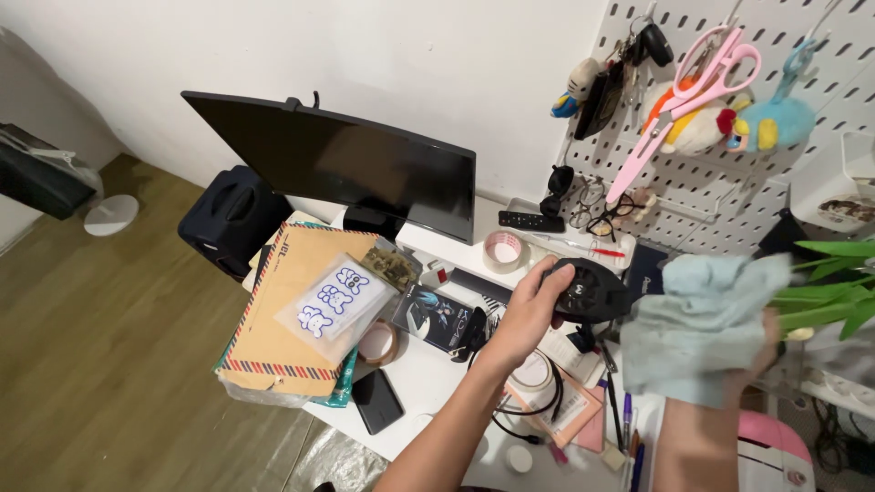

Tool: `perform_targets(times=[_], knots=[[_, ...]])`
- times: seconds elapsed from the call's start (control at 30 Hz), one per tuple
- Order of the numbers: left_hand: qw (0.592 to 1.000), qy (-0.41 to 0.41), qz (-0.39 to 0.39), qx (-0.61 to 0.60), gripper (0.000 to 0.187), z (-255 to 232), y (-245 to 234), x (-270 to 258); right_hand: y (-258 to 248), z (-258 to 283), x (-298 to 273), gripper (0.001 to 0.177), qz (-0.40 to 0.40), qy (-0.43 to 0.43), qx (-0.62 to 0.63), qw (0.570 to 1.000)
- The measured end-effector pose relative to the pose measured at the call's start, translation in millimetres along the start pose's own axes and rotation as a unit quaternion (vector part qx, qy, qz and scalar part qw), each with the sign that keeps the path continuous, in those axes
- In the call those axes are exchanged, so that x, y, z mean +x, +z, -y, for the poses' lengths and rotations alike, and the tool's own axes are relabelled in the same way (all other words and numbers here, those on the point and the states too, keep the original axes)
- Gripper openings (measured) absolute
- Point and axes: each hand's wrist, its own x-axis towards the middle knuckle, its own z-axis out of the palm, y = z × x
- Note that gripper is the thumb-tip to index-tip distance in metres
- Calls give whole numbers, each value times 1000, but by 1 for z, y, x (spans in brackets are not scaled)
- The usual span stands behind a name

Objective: The person wipes several small objects on a cluttered desk using a light blue cloth, including a translucent container, a black object, a white device, a box, and a small tube. The person places the translucent container and the small tube under the desk on the floor.

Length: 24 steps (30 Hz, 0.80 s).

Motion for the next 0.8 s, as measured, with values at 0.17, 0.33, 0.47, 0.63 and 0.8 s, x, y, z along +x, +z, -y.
perform_targets(times=[0.17, 0.33, 0.47, 0.63, 0.8], knots=[[994, 70, 59, 54, 31, -21, 31, -21, 7, 9, -9, 26, 1, -10, -27, 1000], [990, 41, 124, -59, 51, -22, 44, -48, -5, -16, -19, 22, -70, -31, -77, 994], [973, 155, 138, 100, 57, -6, 47, -52, -18, -25, 0, 33, -267, 47, 70, 960], [978, 149, 125, -71, 35, 48, 46, -31, -54, -53, 7, 49, -21, 87, 478, 874], [972, -8, 1, -236, 35, 9, 29, -20, -47, -38, 16, 25, -90, 67, 198, 974]])
